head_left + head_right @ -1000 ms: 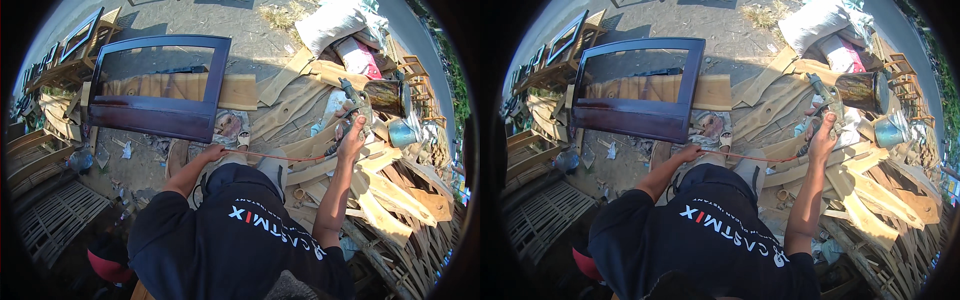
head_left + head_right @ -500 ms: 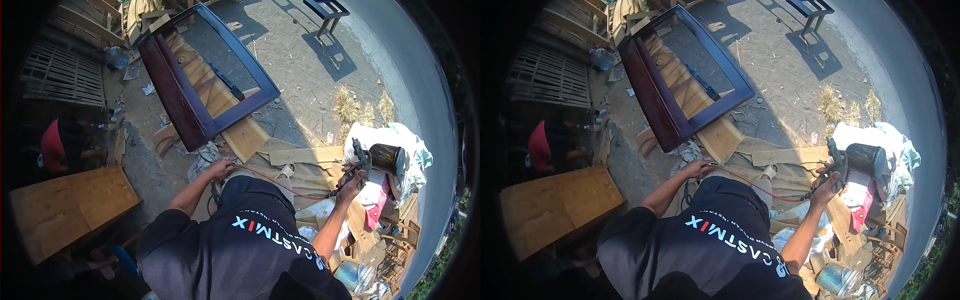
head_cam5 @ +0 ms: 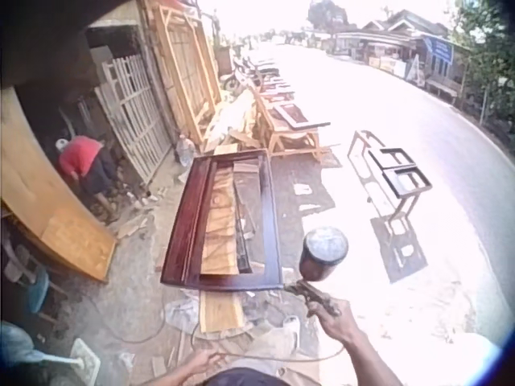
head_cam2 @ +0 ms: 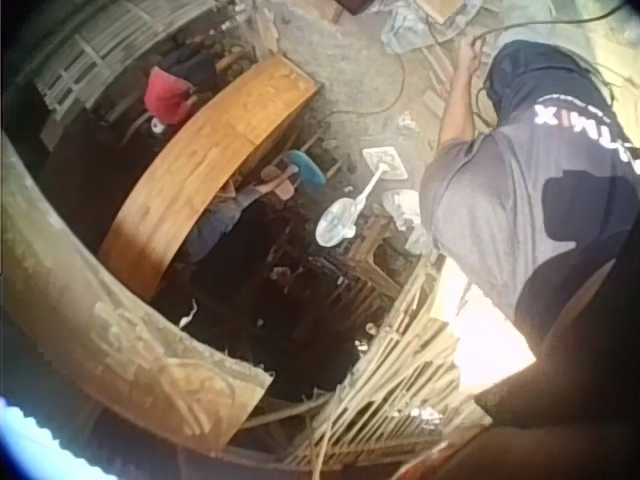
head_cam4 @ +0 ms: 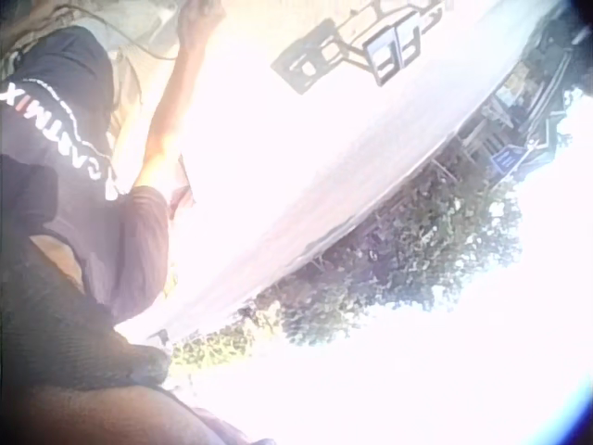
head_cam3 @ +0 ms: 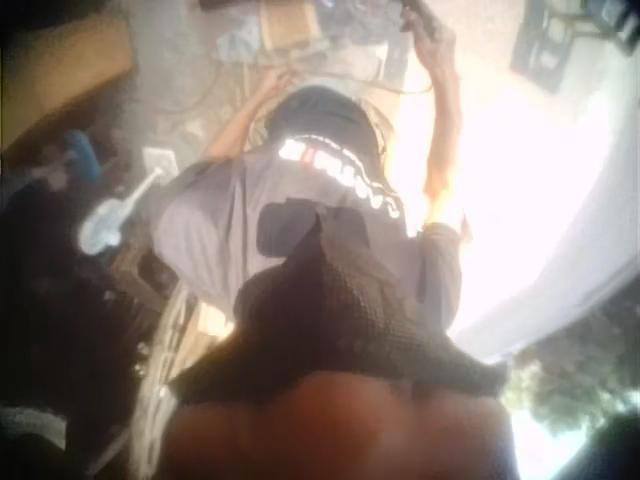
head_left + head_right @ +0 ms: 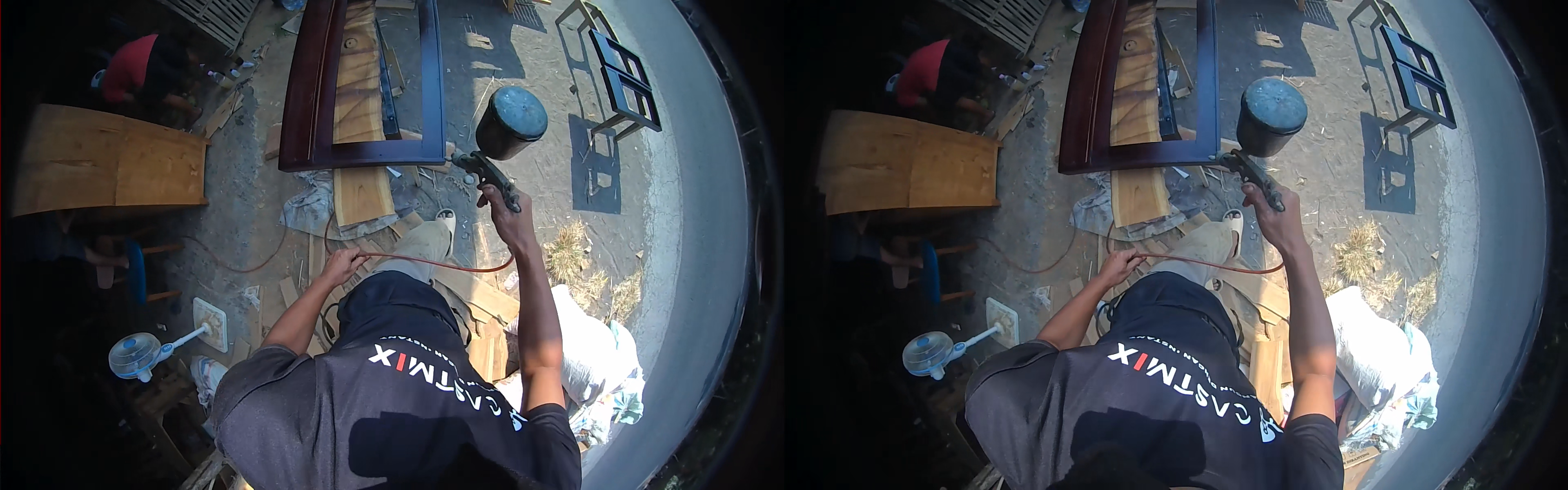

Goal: The person sprays varnish onto wooden door frames using a spray gun and then moves the finished frames to a stack.

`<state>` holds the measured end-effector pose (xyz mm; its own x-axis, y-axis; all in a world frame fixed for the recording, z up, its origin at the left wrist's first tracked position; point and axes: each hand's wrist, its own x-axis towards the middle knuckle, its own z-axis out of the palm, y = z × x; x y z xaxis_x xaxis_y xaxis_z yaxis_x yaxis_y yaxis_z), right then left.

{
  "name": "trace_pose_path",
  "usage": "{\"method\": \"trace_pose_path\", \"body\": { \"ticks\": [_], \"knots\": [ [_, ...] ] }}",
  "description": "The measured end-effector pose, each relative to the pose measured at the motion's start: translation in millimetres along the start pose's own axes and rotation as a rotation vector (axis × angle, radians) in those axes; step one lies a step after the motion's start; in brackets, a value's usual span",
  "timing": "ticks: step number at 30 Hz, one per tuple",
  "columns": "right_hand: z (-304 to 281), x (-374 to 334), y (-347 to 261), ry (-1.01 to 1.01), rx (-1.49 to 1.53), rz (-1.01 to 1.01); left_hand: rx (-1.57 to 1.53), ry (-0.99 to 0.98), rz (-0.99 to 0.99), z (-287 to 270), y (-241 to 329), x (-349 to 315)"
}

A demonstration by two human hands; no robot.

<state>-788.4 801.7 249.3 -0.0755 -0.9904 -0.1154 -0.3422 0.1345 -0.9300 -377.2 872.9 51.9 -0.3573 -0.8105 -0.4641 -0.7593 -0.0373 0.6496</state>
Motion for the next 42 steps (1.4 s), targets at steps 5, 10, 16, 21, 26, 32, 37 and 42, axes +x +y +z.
{"method": "trace_pose_path", "body": {
  "ticks": [5,10,16,21,26,32,37,42],
  "knots": [
    [26.2,99.5,-14.3,-0.356,-0.107,-0.134,-0.112,0.170,-0.163,47.6,8.6,14.8],
    [72.8,166.5,-14.5,-0.597,-0.134,-0.244,-0.117,0.319,-0.391,79.5,35.4,41.8],
    [118.6,220.1,-13.8,-0.722,-0.157,-0.286,-0.223,0.480,-0.549,103.5,88.4,0.1],
    [115.0,264.9,-33.3,-0.633,-0.283,-0.266,-0.220,0.845,-0.616,137.6,132.3,-11.2],
    [116.3,288.1,-38.1,-0.701,-0.244,-0.316,-0.241,1.034,-0.762,159.2,175.4,4.5],
    [122.5,303.7,-42.9,-1.032,-0.174,-0.319,-0.222,1.181,-0.859,142.5,225.4,33.7],
    [130.8,329.7,-39.4,-1.065,-0.263,-0.405,-0.218,1.219,-1.003,131.7,263.6,42.0],
    [118.0,396.7,-51.0,-0.965,-0.189,-0.322,-0.106,1.279,-1.013,112.8,295.2,69.7]
  ]
}}
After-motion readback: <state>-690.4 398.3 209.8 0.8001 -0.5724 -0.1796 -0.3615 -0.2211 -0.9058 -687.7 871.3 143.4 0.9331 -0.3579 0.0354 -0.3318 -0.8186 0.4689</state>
